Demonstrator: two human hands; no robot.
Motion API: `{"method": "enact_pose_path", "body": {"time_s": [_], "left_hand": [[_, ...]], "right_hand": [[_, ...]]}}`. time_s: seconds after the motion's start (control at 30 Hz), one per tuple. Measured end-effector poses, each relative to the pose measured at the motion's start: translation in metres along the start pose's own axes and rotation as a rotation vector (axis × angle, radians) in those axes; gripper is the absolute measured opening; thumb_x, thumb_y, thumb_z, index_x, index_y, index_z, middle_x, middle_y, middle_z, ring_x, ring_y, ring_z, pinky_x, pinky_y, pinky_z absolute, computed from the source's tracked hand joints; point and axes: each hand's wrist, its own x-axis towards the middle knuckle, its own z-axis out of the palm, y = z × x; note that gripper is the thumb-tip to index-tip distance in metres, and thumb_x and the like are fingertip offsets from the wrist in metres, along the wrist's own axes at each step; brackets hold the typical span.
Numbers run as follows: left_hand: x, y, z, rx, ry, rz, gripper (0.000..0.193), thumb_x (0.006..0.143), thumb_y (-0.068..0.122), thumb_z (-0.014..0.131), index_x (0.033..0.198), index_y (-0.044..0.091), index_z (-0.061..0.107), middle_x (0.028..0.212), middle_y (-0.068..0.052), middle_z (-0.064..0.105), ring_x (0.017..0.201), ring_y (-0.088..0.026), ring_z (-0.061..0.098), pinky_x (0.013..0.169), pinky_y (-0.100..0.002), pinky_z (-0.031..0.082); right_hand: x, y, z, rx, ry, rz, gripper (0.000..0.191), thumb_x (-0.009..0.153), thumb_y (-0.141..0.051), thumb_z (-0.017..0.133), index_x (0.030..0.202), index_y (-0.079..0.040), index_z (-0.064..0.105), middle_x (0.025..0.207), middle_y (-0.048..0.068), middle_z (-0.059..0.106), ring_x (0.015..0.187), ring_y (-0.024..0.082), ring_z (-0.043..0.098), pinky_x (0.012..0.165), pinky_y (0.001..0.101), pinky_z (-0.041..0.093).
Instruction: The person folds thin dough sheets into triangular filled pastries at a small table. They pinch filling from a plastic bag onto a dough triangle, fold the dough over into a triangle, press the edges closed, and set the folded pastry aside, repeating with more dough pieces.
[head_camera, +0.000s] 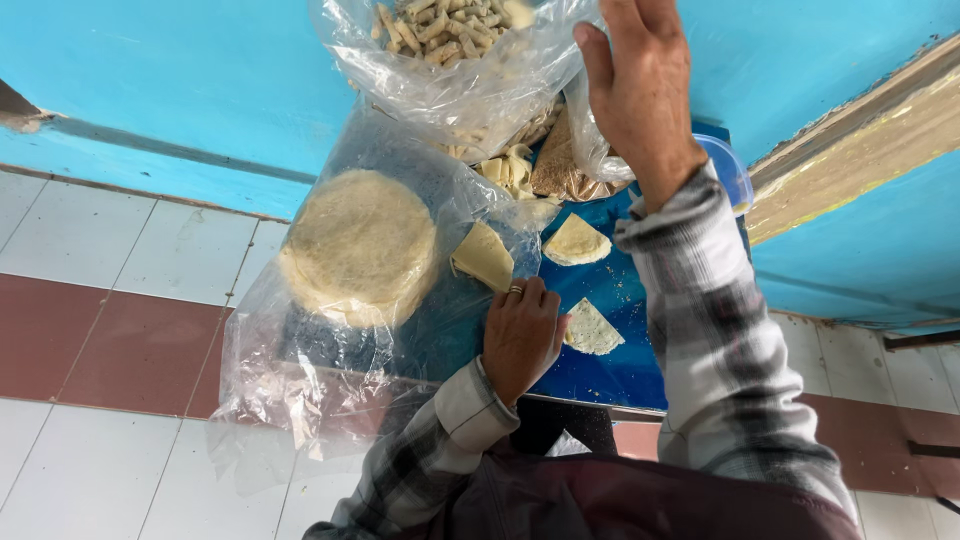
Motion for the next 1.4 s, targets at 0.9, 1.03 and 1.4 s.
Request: {"method": "enact_pose_path", "body": {"time_s": [0.9, 1.03, 1.4], "left_hand": [[0.004, 0.002, -0.008, -0.139, -0.129, -0.03, 0.028, 0.082, 0.023, 0.079, 0.095, 0.008, 0.06, 0.091, -0.01, 0.054, 0.086, -0.029, 0.057, 0.074, -0.046, 0.041], [0.003, 0.0, -0.007, -0.165, -0.116, -0.029, 0.027, 0.085, 0.024, 0.08, 0.096, 0.009, 0.06, 0.091, -0.008, 0.054, 0.085, -0.028, 0.057, 0.074, -0.046, 0.04], [0.001, 0.0, -0.005, -0.182, -0.112, 0.068, 0.014, 0.086, 0.02, 0.081, 0.089, 0.011, 0.069, 0.088, -0.003, 0.057, 0.082, -0.023, 0.06, 0.076, -0.042, 0.042]], "right_hand": [[-0.164, 0.159, 0.06, -0.514, -0.664, 0.23, 0.008, 0.093, -0.018, 0.071, 0.089, -0.016, 0.078, 0.073, 0.009, 0.069, 0.072, 0.025, 0.066, 0.071, 0.0414, 0.048], [-0.16, 0.17, 0.048, -0.308, -0.698, 0.554, 0.014, 0.099, -0.022, 0.07, 0.093, -0.016, 0.081, 0.074, 0.006, 0.073, 0.057, 0.025, 0.066, 0.058, 0.0394, 0.051], [-0.168, 0.161, -0.004, -0.092, -0.38, 0.773, 0.014, 0.095, -0.027, 0.078, 0.102, -0.015, 0.082, 0.084, 0.007, 0.076, 0.072, 0.026, 0.072, 0.065, 0.0391, 0.053]]}}
